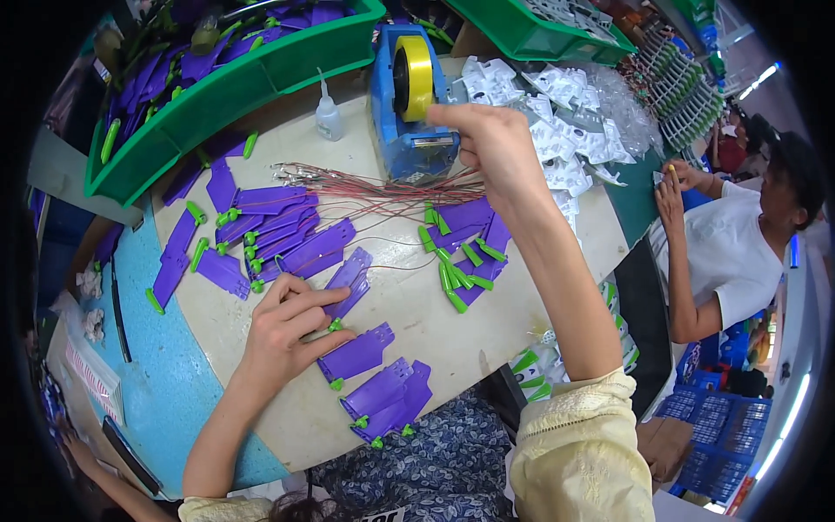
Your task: The person assembles plastic toy wings by attaching tips and tapping them with a mallet, inserting wired lights into each piece, and applying glue along the wires from a squeeze bottle.
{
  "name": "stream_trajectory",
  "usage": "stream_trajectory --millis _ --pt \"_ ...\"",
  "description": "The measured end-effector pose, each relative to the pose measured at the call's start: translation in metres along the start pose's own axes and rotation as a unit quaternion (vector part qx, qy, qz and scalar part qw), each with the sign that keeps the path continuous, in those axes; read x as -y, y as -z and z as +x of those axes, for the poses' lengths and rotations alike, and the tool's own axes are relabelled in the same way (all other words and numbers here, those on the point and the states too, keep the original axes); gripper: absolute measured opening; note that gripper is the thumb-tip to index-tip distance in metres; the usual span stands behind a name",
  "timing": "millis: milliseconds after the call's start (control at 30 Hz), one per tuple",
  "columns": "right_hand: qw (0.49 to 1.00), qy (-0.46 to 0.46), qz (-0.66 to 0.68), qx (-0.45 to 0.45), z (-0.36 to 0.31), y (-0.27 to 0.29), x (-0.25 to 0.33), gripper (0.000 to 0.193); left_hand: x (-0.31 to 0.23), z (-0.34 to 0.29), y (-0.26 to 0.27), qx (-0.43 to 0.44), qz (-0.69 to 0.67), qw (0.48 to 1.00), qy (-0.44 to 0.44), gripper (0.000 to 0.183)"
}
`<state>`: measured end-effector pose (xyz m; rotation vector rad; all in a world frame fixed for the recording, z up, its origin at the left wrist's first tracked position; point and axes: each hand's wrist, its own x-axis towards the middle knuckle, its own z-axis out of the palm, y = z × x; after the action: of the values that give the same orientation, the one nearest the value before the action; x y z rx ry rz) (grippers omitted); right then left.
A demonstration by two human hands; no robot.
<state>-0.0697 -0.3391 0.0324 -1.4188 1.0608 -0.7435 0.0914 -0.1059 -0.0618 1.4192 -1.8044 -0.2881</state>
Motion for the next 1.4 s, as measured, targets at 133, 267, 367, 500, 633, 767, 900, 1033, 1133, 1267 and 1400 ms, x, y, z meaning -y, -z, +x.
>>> stream_trajectory --millis 133,267,367,500,633,767,900,1033,1133,1267,1400 --pt "0.994 -0.086 0.072 0.010 -0.026 0.002 -0.019 0.016 -0.002 -0.001 0.000 0.007 -0.013 1.000 0.025 0.034" --pt "0.988 -0.043 -0.149 0.019 -0.020 0.004 -0.014 0.017 -0.005 -0.001 0.004 0.017 -0.009 1.000 0.021 0.031" --pt "0.983 -0.090 -0.125 0.104 -0.034 0.002 -0.025 0.014 -0.002 -0.005 0.003 0.011 -0.006 0.998 0.054 0.052" --pt "0.959 -0.047 -0.040 0.278 -0.108 -0.011 -0.035 0.016 -0.004 -0.004 0.000 -0.001 -0.037 0.995 0.089 0.073" --pt "0.946 0.020 -0.072 0.315 -0.121 -0.035 -0.068 0.026 -0.004 -0.003 -0.003 -0.014 -0.037 0.996 0.086 0.072" --pt "0.927 0.090 -0.209 0.297 -0.111 -0.041 -0.079 0.026 -0.007 -0.009 -0.008 -0.070 0.023 0.997 0.036 0.053" --pt "0.906 0.215 -0.286 0.228 -0.118 -0.047 -0.078 0.023 -0.013 -0.021 -0.018 -0.102 0.092 0.990 0.020 0.041" --pt "0.973 0.075 -0.209 0.069 -0.109 -0.045 -0.064 0.011 -0.020 -0.010 -0.010 -0.019 0.061 0.993 0.097 0.040" --pt "0.962 0.071 -0.202 0.171 -0.101 -0.059 -0.049 0.009 -0.017 -0.013 -0.011 -0.047 0.020 0.992 0.117 0.055" --pt "0.882 0.098 -0.328 0.325 -0.081 -0.077 -0.049 0.004 -0.014 -0.019 -0.017 -0.083 -0.044 0.988 0.126 0.060" --pt "0.874 -0.018 -0.285 0.394 -0.082 -0.084 -0.038 0.006 -0.015 -0.018 -0.016 -0.079 -0.057 0.986 0.135 0.060"
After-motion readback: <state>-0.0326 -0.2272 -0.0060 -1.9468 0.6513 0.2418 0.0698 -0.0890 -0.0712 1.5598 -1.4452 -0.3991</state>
